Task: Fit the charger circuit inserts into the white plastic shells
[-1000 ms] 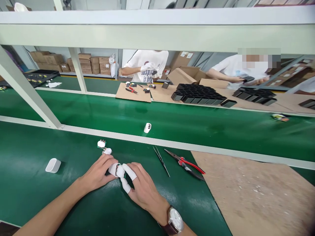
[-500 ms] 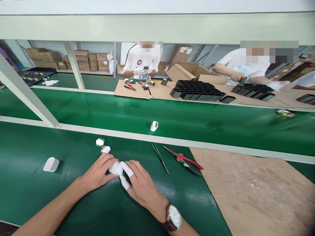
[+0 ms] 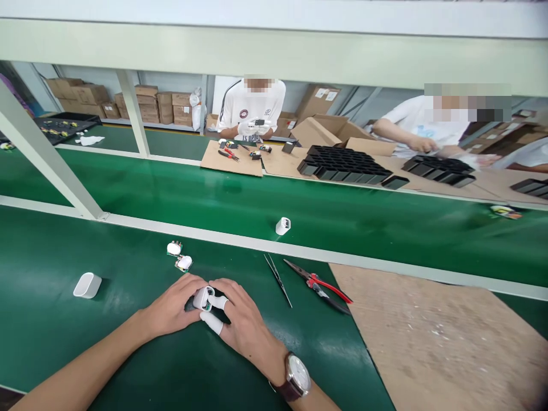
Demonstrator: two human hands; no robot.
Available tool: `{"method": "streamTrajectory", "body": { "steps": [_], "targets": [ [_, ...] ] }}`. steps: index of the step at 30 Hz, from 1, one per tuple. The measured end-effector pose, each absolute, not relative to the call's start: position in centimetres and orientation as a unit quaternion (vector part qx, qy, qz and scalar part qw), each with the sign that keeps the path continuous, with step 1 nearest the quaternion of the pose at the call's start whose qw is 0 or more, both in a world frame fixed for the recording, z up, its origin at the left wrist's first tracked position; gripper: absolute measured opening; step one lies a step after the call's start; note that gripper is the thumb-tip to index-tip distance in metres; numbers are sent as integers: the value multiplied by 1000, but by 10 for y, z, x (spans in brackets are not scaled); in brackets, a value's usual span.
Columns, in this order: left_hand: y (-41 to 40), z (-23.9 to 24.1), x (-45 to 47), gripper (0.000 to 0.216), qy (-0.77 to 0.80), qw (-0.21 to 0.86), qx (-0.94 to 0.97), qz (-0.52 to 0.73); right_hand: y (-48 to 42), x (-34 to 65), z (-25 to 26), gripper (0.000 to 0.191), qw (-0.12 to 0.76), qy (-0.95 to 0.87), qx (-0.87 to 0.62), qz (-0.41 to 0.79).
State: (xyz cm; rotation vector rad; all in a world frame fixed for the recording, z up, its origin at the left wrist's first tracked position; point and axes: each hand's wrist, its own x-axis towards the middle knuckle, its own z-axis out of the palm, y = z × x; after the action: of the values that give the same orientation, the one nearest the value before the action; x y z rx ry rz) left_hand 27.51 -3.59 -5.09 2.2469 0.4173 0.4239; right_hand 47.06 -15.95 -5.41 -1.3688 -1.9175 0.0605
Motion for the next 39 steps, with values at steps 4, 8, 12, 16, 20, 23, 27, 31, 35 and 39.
{"method": "streamTrajectory", "body": {
  "steps": [4,8,12,16,20,23,27,31,35,39],
  "targets": [
    [-35,-43,271,39,139,414,885,161,-159,469,-55,31,405,-736,-539,57],
    [-36,-43,268,32,175,416,878,159,-159,467,-55,30,383,-740,-552,39],
    [-37,-50,268,30,210,415,871,158,-158,466,-55,25,329,-760,-561,10],
    [-35,-54,267,30,124,355,899,226,-155,484,-47,36,315,-752,-579,-14],
    [-31,-55,266,27,71,285,921,256,-157,531,-44,39,270,-654,-694,-133],
    [-31,-57,266,20,72,285,915,278,-163,563,-54,24,162,-603,-761,-176],
    [-32,-59,266,15,96,309,908,265,-168,567,-62,23,124,-618,-762,-144],
    [-34,-61,264,25,171,346,895,223,-167,528,-44,29,262,-705,-658,-36],
    [-36,-62,263,35,203,352,891,204,-166,492,-26,24,254,-774,-579,-31],
    [-36,-63,263,43,216,355,887,202,-163,486,-24,23,221,-783,-578,-68]
  ]
}}
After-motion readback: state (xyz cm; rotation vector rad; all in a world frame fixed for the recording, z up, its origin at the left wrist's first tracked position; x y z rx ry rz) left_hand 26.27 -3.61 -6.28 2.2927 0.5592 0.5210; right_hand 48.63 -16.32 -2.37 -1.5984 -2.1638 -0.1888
